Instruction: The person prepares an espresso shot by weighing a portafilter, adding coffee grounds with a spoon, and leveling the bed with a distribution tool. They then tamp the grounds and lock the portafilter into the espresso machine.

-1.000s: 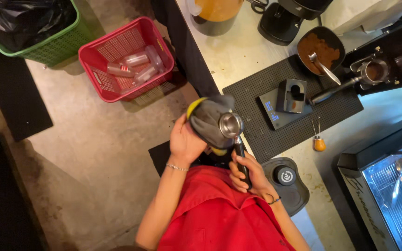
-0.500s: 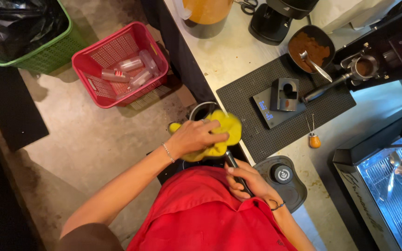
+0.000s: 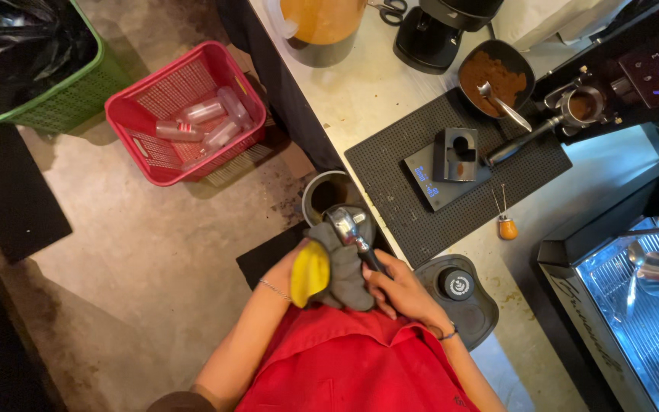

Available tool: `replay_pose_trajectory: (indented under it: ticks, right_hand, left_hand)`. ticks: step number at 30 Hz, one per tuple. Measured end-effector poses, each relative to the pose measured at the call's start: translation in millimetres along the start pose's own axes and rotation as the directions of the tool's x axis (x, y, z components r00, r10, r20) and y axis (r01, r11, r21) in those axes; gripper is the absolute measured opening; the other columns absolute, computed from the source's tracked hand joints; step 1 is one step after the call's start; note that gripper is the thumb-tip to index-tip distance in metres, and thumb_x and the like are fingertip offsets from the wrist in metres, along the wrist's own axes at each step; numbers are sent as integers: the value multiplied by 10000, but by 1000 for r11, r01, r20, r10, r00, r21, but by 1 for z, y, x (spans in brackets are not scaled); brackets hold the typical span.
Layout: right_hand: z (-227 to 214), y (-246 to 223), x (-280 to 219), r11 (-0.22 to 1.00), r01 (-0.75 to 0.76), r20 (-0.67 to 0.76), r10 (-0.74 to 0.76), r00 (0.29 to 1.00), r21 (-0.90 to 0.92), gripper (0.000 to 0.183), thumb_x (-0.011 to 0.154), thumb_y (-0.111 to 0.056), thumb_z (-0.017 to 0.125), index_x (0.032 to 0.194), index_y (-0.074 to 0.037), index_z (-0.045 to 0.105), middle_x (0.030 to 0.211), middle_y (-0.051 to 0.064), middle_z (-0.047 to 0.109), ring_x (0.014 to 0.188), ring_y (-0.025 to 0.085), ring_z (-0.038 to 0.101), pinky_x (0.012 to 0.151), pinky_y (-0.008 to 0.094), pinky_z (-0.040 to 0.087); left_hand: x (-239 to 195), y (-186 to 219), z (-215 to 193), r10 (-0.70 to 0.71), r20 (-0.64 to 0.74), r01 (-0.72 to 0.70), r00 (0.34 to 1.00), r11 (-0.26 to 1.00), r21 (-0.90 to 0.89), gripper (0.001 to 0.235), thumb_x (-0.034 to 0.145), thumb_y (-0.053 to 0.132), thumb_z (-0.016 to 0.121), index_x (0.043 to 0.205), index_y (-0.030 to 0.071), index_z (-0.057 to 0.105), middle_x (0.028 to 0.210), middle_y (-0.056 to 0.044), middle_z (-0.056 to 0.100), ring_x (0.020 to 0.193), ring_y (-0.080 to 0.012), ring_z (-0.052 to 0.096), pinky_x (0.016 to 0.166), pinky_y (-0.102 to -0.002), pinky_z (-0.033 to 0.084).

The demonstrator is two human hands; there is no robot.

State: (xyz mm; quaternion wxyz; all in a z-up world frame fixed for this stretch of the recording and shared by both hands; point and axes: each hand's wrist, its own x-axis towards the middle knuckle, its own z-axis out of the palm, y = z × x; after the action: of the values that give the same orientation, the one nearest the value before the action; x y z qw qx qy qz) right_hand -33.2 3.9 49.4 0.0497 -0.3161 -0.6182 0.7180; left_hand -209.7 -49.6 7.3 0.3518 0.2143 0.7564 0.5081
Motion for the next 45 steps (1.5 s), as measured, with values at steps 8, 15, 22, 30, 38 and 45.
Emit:
replay_pose_trajectory:
  ticks: [8, 15, 22, 30, 38, 45]
  right_hand:
    - [-31, 60, -13, 368, -292, 406, -287, 867, 883, 170, 922, -135, 351, 973, 26, 350, 441, 10, 293, 232, 138, 371, 212, 266, 340]
    - [-34, 63, -31, 354, -225, 342, -316, 885, 908, 160, 908, -135, 350, 965, 13, 372, 430, 3, 303, 230, 146, 384, 233, 271, 349]
    - [-35, 51, -37, 596, 106, 34, -220, 975, 796, 142, 874, -75, 414, 921, 59, 413, 417, 31, 313, 212, 163, 379, 211, 326, 383]
    - [-45, 45, -54, 724, 240, -123, -211, 970, 646, 103, 872, -33, 428, 893, 67, 439, 426, 60, 347, 215, 190, 417, 238, 322, 400]
    - [-54, 64, -93, 809, 243, -209, -151, 966, 536, 95, 853, -31, 466, 848, 63, 480, 426, 74, 378, 228, 195, 438, 242, 286, 367]
    - [-70, 102, -127, 239, 129, -60, -275, 960, 963, 214, 841, -167, 390, 937, 20, 434, 385, -12, 279, 202, 132, 378, 228, 265, 332]
  left_hand:
    - [30, -79, 4, 336, -34, -234, 941, 722, 651, 390, 862, 289, 494, 1249, 246, 481, 1086, 14, 491, 1166, -198, 373, 919, -435, 261]
    - [50, -149, 45, 461, 183, -350, 868, 307, 885, 270, 850, 104, 490, 1094, 198, 554, 1161, -33, 452, 1181, -279, 302, 904, -578, 209]
    - [-8, -50, 45, 733, 39, -562, 679, 485, 670, 475, 778, 47, 566, 1214, 219, 492, 1175, -92, 432, 1071, -305, 427, 866, -450, 316]
    - [-48, 2, 72, 811, 22, -752, 585, 532, 390, 254, 706, 103, 642, 926, 228, 667, 1081, -2, 465, 1039, -242, 450, 921, -394, 339]
    - [-62, 41, 120, 340, 65, -331, 938, 937, -116, 650, 736, 27, 699, 1284, 86, 355, 1218, -157, 394, 1124, -352, 449, 935, -458, 378]
    - [-112, 16, 129, 135, 683, 200, 718, 900, -388, 1096, 633, -3, 765, 1474, 154, 80, 1375, -243, 262, 1239, -416, 295, 969, -642, 278]
